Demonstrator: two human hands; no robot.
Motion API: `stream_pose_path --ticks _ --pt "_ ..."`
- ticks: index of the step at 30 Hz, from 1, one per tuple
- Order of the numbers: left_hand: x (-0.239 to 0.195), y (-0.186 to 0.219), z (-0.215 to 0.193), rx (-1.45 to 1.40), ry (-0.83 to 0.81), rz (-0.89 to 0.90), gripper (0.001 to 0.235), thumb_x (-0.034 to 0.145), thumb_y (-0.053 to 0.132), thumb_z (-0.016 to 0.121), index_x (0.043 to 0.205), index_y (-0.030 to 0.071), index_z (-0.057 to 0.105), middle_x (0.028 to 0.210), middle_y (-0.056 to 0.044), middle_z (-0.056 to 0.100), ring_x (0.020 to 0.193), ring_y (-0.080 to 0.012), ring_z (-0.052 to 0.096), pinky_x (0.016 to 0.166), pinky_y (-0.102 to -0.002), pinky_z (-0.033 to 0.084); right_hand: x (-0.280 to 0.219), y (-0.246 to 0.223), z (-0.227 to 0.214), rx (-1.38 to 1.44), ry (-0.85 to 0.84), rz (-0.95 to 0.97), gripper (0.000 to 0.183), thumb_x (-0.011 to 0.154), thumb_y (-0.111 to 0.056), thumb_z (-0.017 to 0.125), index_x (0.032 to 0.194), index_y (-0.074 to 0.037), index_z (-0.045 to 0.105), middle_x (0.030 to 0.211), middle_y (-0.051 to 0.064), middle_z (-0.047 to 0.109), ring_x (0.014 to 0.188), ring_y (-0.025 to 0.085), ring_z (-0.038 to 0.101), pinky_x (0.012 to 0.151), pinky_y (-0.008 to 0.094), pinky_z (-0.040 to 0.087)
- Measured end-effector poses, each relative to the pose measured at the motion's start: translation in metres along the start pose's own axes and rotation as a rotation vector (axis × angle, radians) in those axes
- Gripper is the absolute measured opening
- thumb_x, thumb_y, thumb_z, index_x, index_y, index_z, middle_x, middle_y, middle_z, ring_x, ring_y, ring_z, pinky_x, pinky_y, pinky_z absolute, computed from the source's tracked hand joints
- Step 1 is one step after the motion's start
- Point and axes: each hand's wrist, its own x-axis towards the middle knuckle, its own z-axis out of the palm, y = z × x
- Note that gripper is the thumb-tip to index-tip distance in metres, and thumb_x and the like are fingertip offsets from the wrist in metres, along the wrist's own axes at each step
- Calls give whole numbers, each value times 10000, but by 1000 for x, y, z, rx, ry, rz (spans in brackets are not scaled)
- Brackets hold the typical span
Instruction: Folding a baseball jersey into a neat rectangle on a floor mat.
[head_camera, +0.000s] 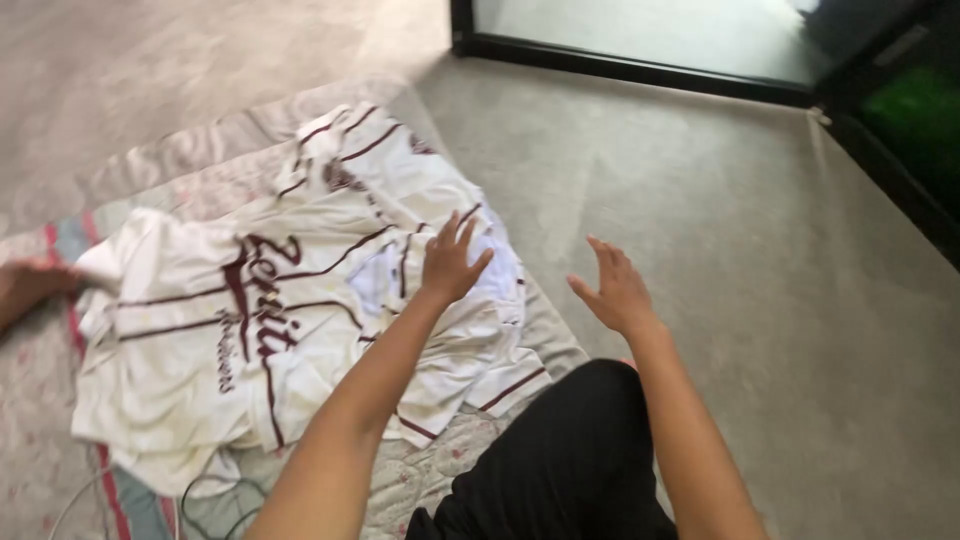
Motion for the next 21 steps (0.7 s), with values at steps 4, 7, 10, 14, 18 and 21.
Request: stream_pose_path --ticks 4,7,10,14,18,21 --pt "-48 -73 -11 -2 17 -188 656 874 551 412 1405 176 328 1458 -166 255 1327 -320 301 1028 -510 272 45 -56 28 -4 -110 -62 730 846 -586 468 1427 -200 253 1332 160 387 1225 332 432 932 472 411" --pt "-79 -102 -16 41 73 -277 642 877 518 422 1408 172 317 1457 -172 242 1328 -328 290 1023 -520 272 62 -85 56 -12 -168 -118 749 837 -591 476 1428 -193 245 1316 190 397 1217 358 438 932 489 416" --pt "-103 -121 -8 33 123 -363 652 874 517 426 1407 157 322 1457 -180 243 1322 -339 295 1018 -525 289 61 -103 91 25 -228 -155 750 844 -582 474 1428 -167 253 1309 209 407 1200 382 451 928 500 419" --pt "-108 -118 -13 -22 185 -456 626 893 510 398 1395 141 339 1441 -168 272 1324 -322 293 1015 -511 292 51 -114 115 -2 -330 -202 717 828 -577 487 1413 -215 288 1296 176 438 1195 348 470 950 488 410" --pt "-105 -117 -8 -29 314 -461 531 908 449 425 1312 105 457 1337 -162 407 1246 -329 396 963 -473 365 32 -132 116 -128 -310 -294 668 834 -585 473 1388 -238 335 1293 114 452 1236 272 437 1053 454 270" --pt "-95 -118 5 55 370 -412 491 830 452 524 1197 128 567 1205 -138 511 1099 -328 506 814 -460 466 28 -144 126 -234 -235 -362 586 827 -595 474 1285 -230 459 1271 66 460 1258 224 391 1097 452 138"
